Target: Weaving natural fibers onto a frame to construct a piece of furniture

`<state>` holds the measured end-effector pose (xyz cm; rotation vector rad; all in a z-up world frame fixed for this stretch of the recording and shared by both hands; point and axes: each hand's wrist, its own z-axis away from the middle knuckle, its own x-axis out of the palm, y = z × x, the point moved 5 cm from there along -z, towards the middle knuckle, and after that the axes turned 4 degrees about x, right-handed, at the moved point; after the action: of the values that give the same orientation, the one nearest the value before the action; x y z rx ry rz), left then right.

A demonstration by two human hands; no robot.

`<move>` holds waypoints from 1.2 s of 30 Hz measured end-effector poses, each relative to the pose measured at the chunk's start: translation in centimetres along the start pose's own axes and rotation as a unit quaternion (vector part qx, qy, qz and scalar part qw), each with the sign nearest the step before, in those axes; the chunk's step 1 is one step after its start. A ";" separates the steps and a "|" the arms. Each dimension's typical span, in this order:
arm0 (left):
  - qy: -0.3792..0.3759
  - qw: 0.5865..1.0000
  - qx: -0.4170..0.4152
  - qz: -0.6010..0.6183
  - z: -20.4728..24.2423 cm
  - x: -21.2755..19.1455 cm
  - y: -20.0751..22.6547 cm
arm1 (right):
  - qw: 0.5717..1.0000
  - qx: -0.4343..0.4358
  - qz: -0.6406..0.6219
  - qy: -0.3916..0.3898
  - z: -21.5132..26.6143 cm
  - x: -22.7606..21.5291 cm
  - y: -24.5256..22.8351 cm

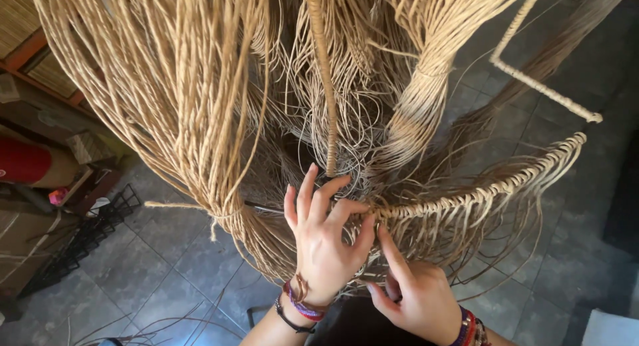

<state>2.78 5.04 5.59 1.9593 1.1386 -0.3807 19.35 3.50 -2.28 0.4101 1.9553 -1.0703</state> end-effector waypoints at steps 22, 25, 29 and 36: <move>0.005 1.000 -0.015 -0.009 0.4 0.4 0.1 | 0.998 -0.001 -0.050 -0.040 -0.9 -0.6 0.0; 0.003 1.000 -0.016 -0.009 0.4 0.5 0.0 | 0.998 -0.005 -0.054 -0.037 -0.8 -0.4 0.1; 0.005 1.000 -0.015 -0.006 0.4 0.5 0.0 | 0.997 0.005 -0.061 -0.038 -0.9 -0.7 -0.1; 0.005 1.000 -0.015 -0.007 0.5 0.6 0.0 | 0.998 0.010 -0.044 -0.032 -0.9 -0.6 -0.1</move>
<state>3.20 4.97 4.93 1.9299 1.1576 -0.3594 19.18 4.27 -1.49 0.2992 1.9225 -1.1461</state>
